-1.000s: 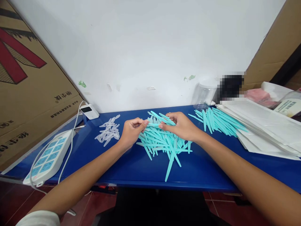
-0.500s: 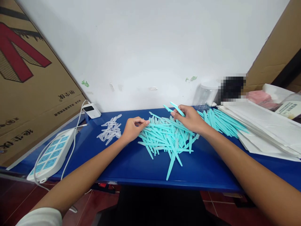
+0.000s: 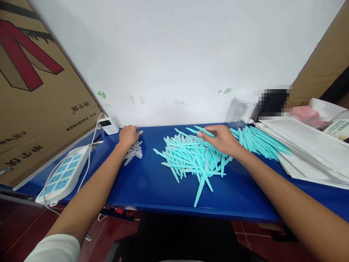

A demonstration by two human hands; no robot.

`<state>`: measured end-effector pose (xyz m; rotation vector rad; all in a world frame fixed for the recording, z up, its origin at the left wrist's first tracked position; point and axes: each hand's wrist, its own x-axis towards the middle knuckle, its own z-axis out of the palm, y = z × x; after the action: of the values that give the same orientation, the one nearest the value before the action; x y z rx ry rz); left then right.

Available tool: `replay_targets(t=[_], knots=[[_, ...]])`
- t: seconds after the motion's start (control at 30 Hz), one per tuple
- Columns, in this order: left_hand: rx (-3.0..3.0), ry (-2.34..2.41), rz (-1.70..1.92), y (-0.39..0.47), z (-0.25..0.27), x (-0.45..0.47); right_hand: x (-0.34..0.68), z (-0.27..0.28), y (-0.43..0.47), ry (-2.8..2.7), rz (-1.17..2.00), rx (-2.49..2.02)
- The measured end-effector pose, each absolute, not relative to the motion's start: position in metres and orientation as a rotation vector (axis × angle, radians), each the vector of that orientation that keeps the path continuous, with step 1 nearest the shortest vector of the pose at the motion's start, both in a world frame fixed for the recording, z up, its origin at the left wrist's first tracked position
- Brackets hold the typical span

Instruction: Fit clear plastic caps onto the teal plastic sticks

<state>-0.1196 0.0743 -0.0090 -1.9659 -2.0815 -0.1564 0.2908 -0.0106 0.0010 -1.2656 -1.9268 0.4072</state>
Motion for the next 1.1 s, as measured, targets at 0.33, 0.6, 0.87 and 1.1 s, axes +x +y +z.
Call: replay_targets(t=[0.33,0.6,0.87,1.1], knots=[[-2.193,-1.857,-0.153,0.072,-0.018,-0.104,0.287,0.011,-0.017,-1.895,0.411,-1.323],[-2.42,-1.688,-0.266,0.063,-0.019,-0.082,0.286,0.012,-0.018,-1.884,0.437,-1.318],[-2.379,-1.634,-0.212,0.058,-0.021,-0.072,0.285,0.01,-0.017,-1.915,0.423,-1.312],[-2.446,-1.631,-0.261,0.063,-0.026,-0.07,0.285,0.009,-0.017,-1.927,0.405,-1.314]])
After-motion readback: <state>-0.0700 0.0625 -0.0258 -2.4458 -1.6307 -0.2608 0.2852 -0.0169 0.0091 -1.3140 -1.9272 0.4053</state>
